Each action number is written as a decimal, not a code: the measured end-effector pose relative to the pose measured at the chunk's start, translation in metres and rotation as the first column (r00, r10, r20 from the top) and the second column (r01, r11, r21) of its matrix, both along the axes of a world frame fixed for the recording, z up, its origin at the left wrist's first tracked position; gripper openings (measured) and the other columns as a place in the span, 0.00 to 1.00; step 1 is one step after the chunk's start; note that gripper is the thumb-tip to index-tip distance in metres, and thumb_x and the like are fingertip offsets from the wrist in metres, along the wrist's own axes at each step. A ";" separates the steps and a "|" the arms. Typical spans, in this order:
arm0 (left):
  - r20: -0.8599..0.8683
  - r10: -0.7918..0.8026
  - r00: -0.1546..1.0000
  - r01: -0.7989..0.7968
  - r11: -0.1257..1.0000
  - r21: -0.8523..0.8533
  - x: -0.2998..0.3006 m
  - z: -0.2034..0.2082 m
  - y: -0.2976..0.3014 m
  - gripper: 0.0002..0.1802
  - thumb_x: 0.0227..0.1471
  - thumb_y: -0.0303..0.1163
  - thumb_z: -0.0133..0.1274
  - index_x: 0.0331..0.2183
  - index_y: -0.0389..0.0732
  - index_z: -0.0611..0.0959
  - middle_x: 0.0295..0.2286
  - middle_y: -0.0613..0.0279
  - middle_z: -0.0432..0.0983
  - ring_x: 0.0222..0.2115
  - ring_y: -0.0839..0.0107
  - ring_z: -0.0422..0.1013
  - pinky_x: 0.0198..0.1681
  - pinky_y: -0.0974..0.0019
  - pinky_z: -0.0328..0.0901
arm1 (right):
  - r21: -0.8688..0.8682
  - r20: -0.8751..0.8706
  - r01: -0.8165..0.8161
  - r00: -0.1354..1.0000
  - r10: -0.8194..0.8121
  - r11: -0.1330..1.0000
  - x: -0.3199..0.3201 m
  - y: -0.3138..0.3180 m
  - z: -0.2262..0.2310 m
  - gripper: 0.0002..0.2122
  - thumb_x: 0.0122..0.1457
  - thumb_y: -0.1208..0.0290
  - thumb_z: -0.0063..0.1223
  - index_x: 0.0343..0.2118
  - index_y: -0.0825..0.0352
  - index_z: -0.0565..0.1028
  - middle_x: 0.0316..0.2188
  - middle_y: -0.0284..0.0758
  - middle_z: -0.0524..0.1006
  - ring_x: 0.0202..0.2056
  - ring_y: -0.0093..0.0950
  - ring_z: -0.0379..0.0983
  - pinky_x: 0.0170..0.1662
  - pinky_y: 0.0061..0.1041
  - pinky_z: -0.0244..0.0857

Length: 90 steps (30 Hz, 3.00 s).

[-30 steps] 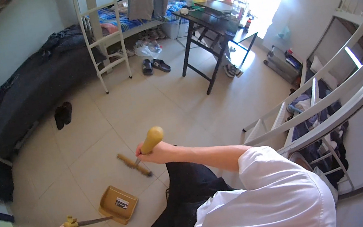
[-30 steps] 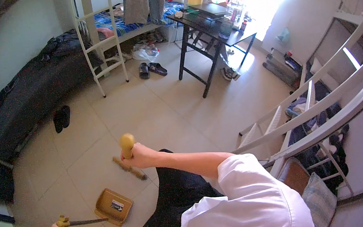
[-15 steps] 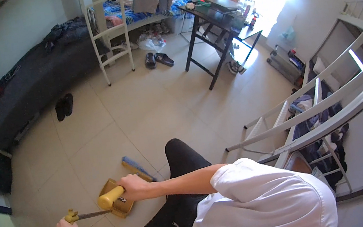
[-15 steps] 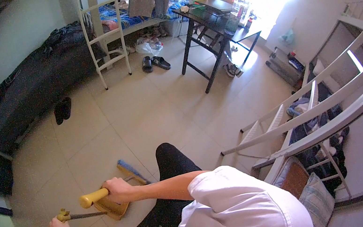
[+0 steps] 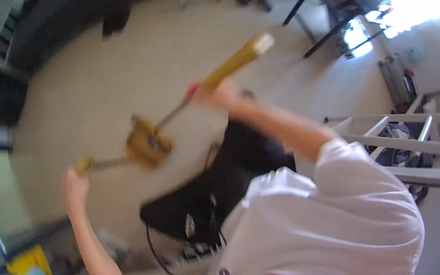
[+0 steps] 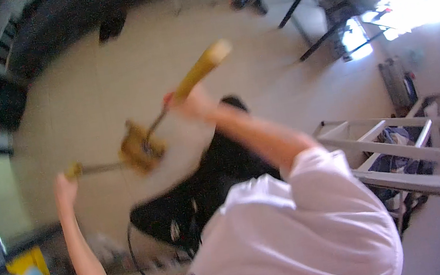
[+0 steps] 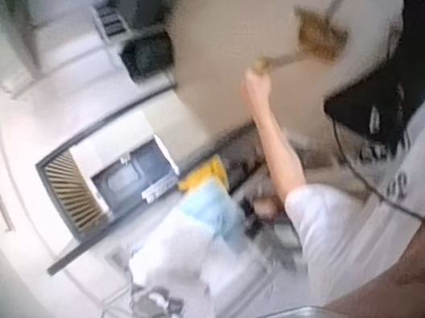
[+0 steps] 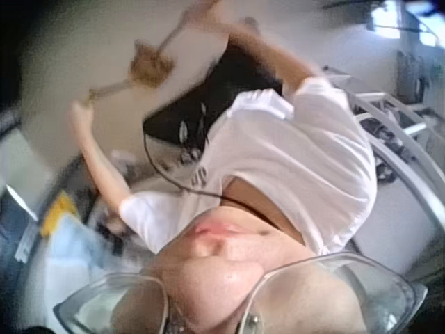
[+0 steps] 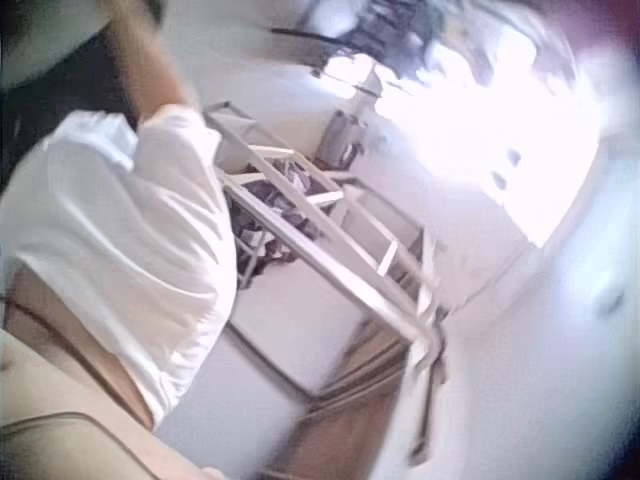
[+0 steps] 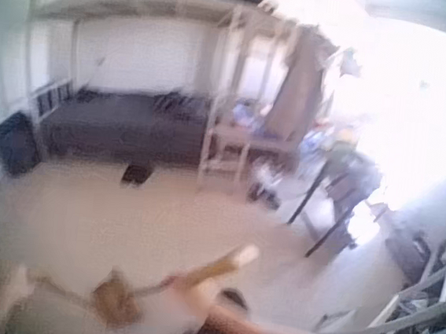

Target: The person sits on the floor and sweeps debris into a dustpan using a broom. They repeatedly sweep small areas and transfer the collected dirt into the dustpan.

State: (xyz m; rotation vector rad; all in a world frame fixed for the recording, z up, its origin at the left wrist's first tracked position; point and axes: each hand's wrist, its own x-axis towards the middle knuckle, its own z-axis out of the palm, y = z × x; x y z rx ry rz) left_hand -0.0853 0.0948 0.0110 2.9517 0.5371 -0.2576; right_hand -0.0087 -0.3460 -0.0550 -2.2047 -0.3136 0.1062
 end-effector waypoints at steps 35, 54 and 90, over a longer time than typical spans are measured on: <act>-0.071 0.172 0.983 -0.155 0.967 0.200 -0.060 0.049 -0.034 0.15 0.42 0.38 0.51 0.28 0.35 0.79 0.28 0.43 0.75 0.33 0.47 0.71 0.38 0.52 0.66 | 0.216 -0.129 -0.369 0.907 0.401 0.904 -0.100 0.064 0.029 0.06 0.46 0.71 0.54 0.29 0.63 0.76 0.24 0.39 0.76 0.28 0.40 0.74 0.33 0.31 0.67; -0.055 0.327 0.943 -0.322 0.943 0.080 -0.101 0.033 -0.021 0.16 0.42 0.38 0.51 0.30 0.34 0.79 0.29 0.42 0.76 0.33 0.48 0.73 0.35 0.52 0.67 | 0.279 -0.245 0.147 0.966 -0.078 0.949 -0.010 -0.097 0.085 0.08 0.55 0.73 0.52 0.37 0.68 0.75 0.32 0.31 0.74 0.34 0.19 0.68 0.39 0.18 0.64; 0.177 0.325 0.929 -0.299 0.941 -0.162 -0.103 0.020 -0.066 0.08 0.35 0.30 0.51 0.20 0.36 0.81 0.19 0.49 0.75 0.20 0.52 0.72 0.21 0.54 0.65 | -0.005 -0.101 -0.557 0.826 0.554 0.830 -0.122 0.108 0.036 0.10 0.53 0.62 0.54 0.32 0.63 0.73 0.25 0.42 0.75 0.30 0.42 0.73 0.34 0.33 0.65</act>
